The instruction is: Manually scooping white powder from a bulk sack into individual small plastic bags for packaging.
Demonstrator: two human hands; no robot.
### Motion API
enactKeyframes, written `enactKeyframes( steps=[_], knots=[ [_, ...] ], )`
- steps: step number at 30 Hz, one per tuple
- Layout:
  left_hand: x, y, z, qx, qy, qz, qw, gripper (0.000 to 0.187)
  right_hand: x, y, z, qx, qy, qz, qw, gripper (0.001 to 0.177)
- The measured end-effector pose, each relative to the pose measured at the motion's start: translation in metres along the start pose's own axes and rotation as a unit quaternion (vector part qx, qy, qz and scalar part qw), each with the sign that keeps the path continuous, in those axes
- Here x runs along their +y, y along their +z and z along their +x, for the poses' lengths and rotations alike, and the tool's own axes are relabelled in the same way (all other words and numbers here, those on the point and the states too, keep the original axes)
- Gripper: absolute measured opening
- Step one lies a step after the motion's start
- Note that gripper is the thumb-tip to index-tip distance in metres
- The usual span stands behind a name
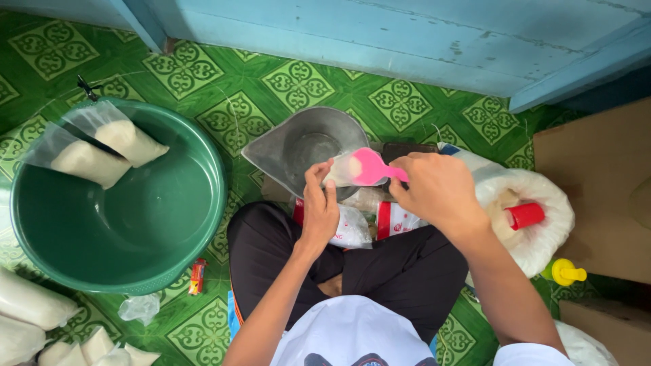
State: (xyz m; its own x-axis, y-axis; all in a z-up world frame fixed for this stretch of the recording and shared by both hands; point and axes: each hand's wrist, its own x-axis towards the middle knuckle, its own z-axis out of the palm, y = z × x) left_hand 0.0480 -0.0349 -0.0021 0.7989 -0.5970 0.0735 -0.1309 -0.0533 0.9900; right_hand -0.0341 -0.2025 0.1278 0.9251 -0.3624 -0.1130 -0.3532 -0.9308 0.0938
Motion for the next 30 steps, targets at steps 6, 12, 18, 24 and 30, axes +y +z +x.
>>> enactKeyframes(
  steps=[6,12,18,24,30],
  knots=[
    [0.005,0.000,-0.001,-0.011,-0.021,-0.013,1.000,0.030,-0.014,-0.002,-0.004,0.013,-0.042,-0.048,0.998,0.015],
    [0.004,-0.001,-0.001,-0.012,-0.024,-0.009,1.000,0.029,-0.016,-0.006,-0.013,-0.001,-0.036,-0.055,0.998,0.017],
    [0.013,0.000,-0.006,0.008,-0.004,0.003,1.000,0.028,-0.002,-0.024,-0.026,0.005,0.036,0.045,0.998,0.021],
    [0.018,0.001,-0.016,0.072,0.030,0.012,0.997,0.026,0.021,-0.046,-0.053,-0.023,0.170,0.178,0.969,0.025],
    [-0.005,-0.006,-0.043,0.105,0.049,0.075,0.990,0.026,0.079,-0.019,-0.109,0.037,0.282,0.344,0.895,0.025]
  ],
)
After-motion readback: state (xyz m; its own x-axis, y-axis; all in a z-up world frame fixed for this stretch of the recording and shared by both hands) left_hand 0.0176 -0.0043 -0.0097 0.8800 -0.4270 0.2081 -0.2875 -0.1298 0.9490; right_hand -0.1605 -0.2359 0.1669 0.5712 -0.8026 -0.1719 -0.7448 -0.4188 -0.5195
